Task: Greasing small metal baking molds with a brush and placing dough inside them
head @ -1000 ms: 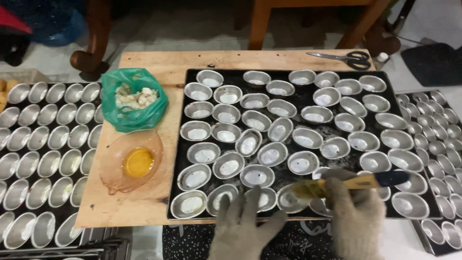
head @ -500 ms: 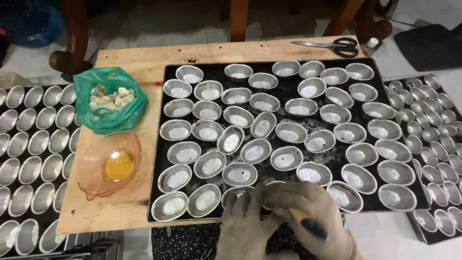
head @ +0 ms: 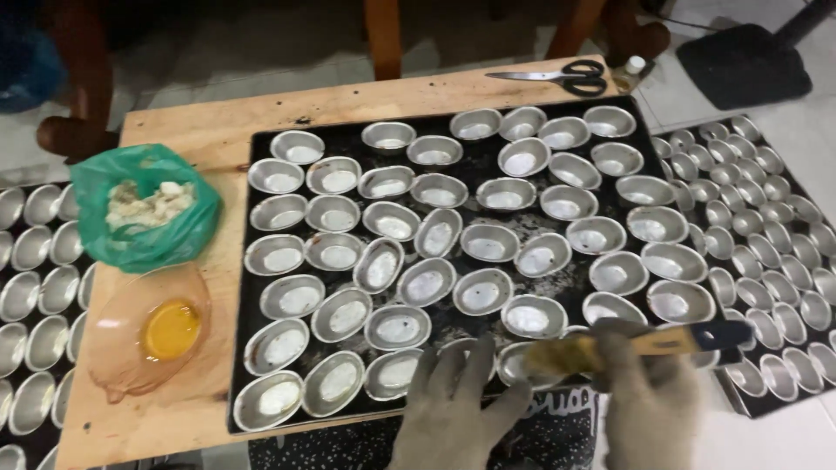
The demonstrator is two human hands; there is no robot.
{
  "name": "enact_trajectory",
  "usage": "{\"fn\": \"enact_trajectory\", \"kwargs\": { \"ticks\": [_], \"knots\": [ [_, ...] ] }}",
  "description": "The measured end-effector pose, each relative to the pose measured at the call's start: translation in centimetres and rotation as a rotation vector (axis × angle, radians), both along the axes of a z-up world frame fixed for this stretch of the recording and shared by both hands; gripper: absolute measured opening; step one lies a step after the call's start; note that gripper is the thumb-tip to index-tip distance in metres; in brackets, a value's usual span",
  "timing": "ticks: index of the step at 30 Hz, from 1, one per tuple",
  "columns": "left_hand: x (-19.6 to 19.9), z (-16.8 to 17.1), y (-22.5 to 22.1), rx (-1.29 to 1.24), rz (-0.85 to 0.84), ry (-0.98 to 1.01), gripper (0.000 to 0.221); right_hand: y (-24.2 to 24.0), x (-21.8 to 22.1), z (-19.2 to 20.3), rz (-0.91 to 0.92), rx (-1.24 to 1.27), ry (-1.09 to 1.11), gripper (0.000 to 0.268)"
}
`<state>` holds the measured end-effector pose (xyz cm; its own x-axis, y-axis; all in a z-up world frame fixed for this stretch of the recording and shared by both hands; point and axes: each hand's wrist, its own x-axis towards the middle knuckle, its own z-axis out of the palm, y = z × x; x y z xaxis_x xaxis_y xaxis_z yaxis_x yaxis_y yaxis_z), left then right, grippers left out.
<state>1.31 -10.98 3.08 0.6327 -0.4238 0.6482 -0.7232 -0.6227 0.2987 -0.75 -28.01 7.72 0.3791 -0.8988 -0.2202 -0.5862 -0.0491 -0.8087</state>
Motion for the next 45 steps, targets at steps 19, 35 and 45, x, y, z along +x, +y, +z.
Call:
{"fn": "enact_trajectory", "kwargs": {
  "ticks": [19, 35, 45],
  "knots": [
    [-0.7, -1.8, -0.7, 0.297, -0.130, 0.024, 0.043, -0.3, 3.5, 5.5, 0.972, 0.052, 0.606, 0.019],
    [0.3, 0.0, -7.4, 0.330, -0.286, 0.111, 0.108, -5.0, -1.4, 0.5, 0.089, -0.082, -0.151, 0.015],
    [0.4, -0.6, -7.8, 0.309, -0.262, 0.050, 0.092, -6.3, -0.2, 1.5, 0.280, -0.082, -0.008, 0.024]
  ]
}}
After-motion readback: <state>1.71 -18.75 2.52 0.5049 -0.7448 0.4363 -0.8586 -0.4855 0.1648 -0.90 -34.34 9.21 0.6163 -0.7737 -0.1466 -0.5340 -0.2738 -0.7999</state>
